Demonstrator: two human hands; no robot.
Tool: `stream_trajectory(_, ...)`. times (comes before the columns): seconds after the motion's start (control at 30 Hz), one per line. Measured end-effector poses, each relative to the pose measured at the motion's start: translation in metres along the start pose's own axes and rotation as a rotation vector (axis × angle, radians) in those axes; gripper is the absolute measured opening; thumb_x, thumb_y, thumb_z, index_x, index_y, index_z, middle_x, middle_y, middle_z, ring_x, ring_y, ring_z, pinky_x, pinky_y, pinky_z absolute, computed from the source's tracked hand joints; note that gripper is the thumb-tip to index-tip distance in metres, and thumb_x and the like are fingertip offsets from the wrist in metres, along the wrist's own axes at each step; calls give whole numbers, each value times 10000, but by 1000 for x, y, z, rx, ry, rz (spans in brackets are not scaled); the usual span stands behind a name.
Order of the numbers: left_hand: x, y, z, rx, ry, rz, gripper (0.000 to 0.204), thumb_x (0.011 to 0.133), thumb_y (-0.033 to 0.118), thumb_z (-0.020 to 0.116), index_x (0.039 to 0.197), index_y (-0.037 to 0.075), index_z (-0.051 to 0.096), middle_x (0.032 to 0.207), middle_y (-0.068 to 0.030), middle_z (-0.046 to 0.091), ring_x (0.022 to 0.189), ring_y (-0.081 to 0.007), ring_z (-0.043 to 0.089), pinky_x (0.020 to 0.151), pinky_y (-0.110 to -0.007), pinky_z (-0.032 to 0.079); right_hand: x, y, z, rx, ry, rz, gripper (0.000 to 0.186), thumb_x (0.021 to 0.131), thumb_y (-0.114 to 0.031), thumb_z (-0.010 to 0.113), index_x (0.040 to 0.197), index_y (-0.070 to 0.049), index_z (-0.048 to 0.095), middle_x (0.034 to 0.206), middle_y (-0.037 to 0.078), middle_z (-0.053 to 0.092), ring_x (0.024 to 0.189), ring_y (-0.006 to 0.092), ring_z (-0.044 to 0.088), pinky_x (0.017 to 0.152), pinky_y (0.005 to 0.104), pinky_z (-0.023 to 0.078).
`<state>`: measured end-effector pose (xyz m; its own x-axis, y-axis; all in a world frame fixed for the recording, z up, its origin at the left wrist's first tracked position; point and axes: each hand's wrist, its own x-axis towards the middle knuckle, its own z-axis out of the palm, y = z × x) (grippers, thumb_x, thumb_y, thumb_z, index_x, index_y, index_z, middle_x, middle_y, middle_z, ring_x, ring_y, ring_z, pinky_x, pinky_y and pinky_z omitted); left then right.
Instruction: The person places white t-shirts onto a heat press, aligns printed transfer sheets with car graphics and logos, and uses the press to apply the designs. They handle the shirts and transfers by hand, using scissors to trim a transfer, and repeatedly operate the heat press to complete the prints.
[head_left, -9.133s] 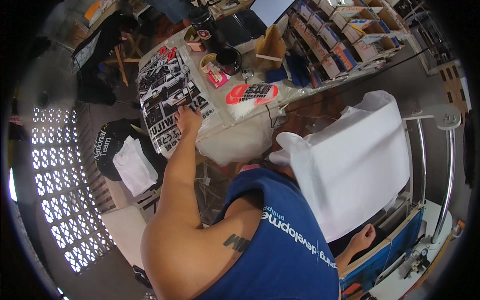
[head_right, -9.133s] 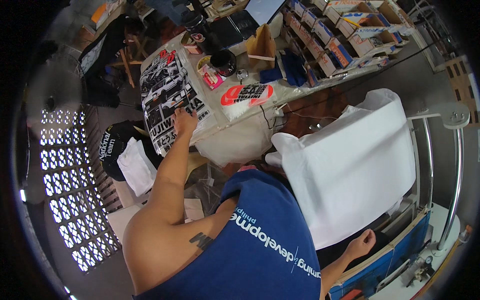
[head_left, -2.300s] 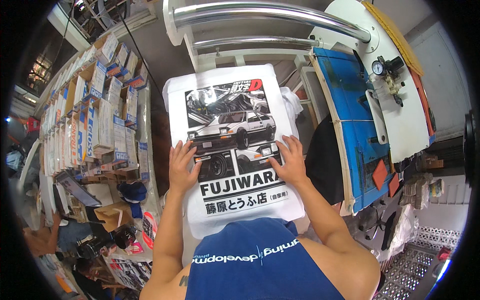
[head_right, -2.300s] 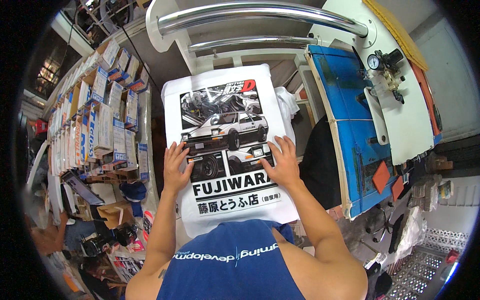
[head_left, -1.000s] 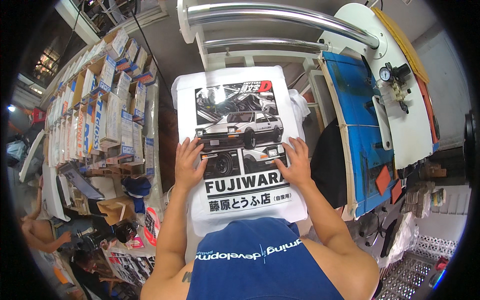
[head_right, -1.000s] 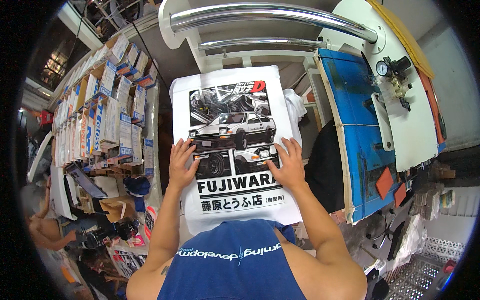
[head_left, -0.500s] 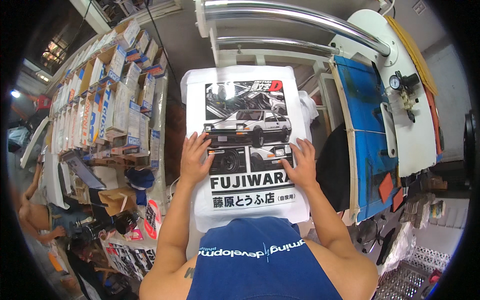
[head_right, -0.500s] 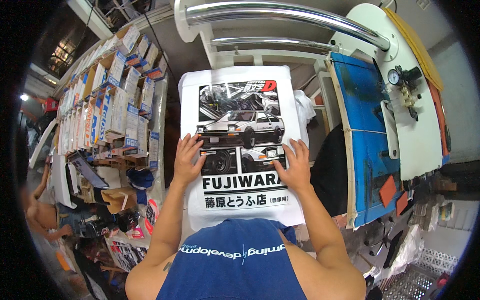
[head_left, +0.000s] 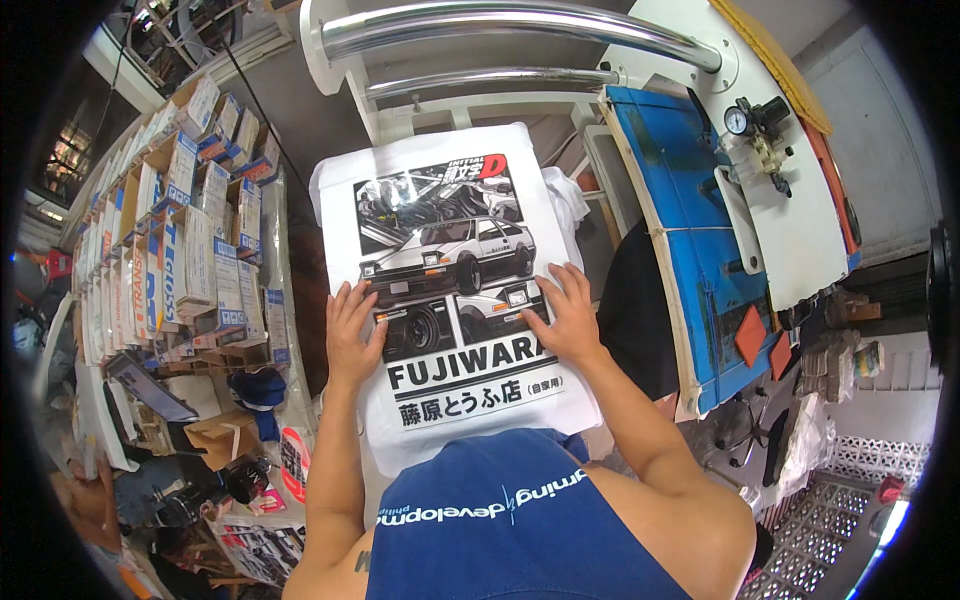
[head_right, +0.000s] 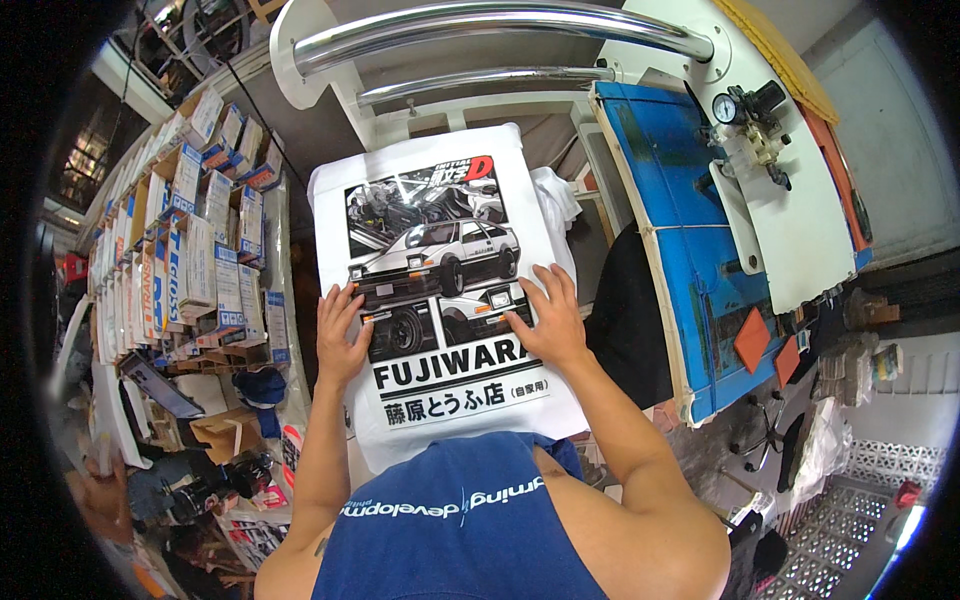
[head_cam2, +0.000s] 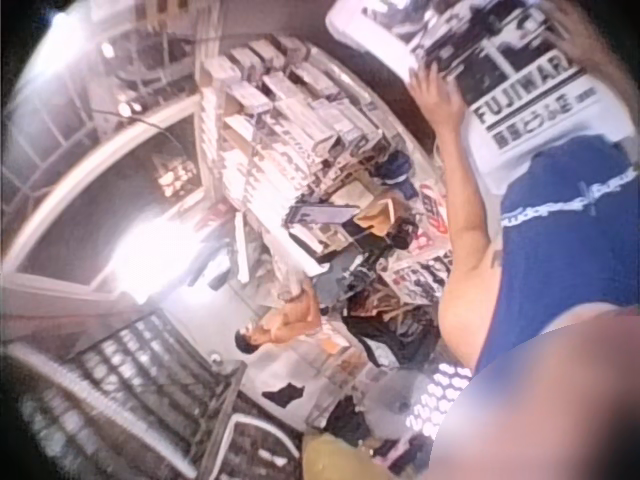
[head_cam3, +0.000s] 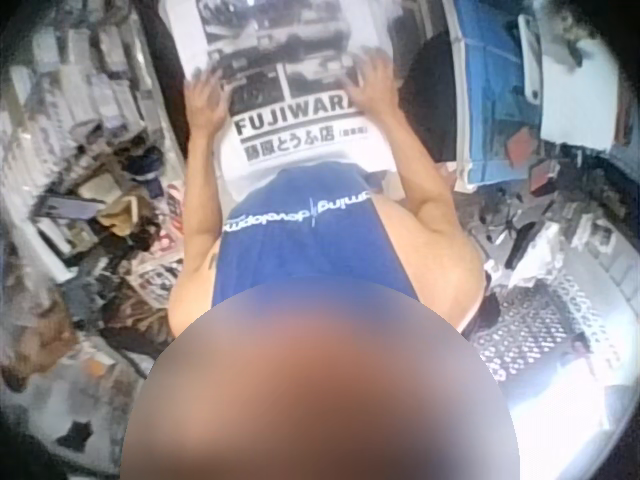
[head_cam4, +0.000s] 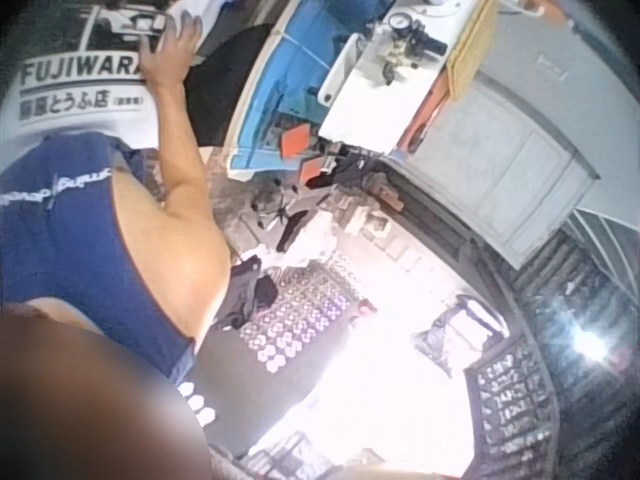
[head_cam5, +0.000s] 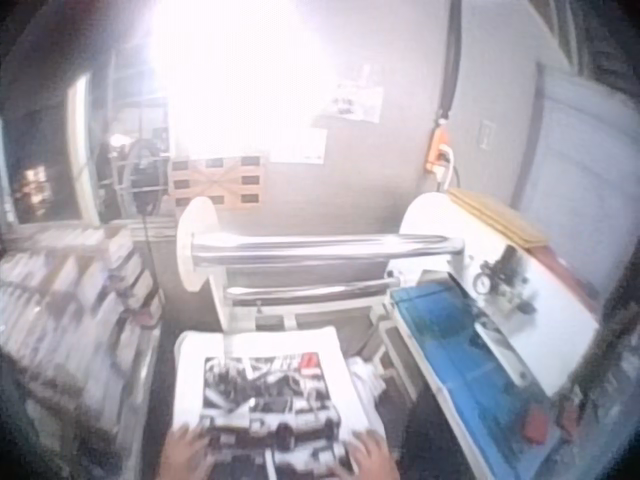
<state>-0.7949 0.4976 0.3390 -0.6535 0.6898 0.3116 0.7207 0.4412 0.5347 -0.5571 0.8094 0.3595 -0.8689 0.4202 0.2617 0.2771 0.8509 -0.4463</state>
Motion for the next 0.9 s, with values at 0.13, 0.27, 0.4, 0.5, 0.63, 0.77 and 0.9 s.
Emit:
stream_trajectory(0.13,-1,0,1,-21,11,-6,464,844,152,749,1294,52,693,1502,-119,584,1476,-382,427,1230,-578,260,-1,-1,-1,-2,-8,6,556,848,-309,809,1314,-39,669,1470,205,518,1440,454,372,1166,528,389)
stream_trajectory(0.27,-2,-1,2,-25,12,-4,467,850,157,752,1302,54,693,1511,-120,578,1478,-382,427,1233,-582,253,1,-1,0,-9,-12,6,558,840,-307,814,1307,-38,670,1468,202,516,1430,456,380,1161,525,394)
stream_trajectory(0.4,-1,-3,1,-14,20,26,481,854,166,760,1317,61,686,1521,-112,571,1487,-381,419,1241,-576,249,3,-1,1,-9,-14,13,568,817,-299,831,1299,-40,676,1470,200,518,1435,451,376,1169,524,384)
stream_trajectory(0.5,-1,4,-2,-30,21,-17,446,853,175,752,1282,65,694,1493,-115,586,1478,-383,420,1242,-572,251,1,-4,1,-22,-12,-7,558,806,-303,835,1280,-52,680,1469,195,514,1424,451,382,1161,538,380)
stream_trajectory(0.63,12,7,-9,-34,32,-25,314,828,167,742,1129,82,719,1337,-98,639,1402,-352,460,1171,-568,309,17,12,-4,-100,-81,25,431,815,-284,832,1171,-72,713,1382,182,562,1327,426,471,1075,531,427)
stream_trajectory(0.77,54,-31,-10,-5,-26,-160,237,843,151,727,1061,57,735,1133,-87,691,1161,-323,605,1035,-492,447,84,77,5,256,257,214,160,914,-153,734,998,-20,704,1085,172,671,1087,342,626,953,435,497)
stream_trajectory(0.9,104,-111,17,-548,367,-777,217,1036,183,592,1140,34,711,1123,-96,738,1031,-241,696,919,-396,543,155,153,47,151,232,369,268,970,-178,670,1178,-10,682,1259,218,662,1189,378,629,1036,435,479)
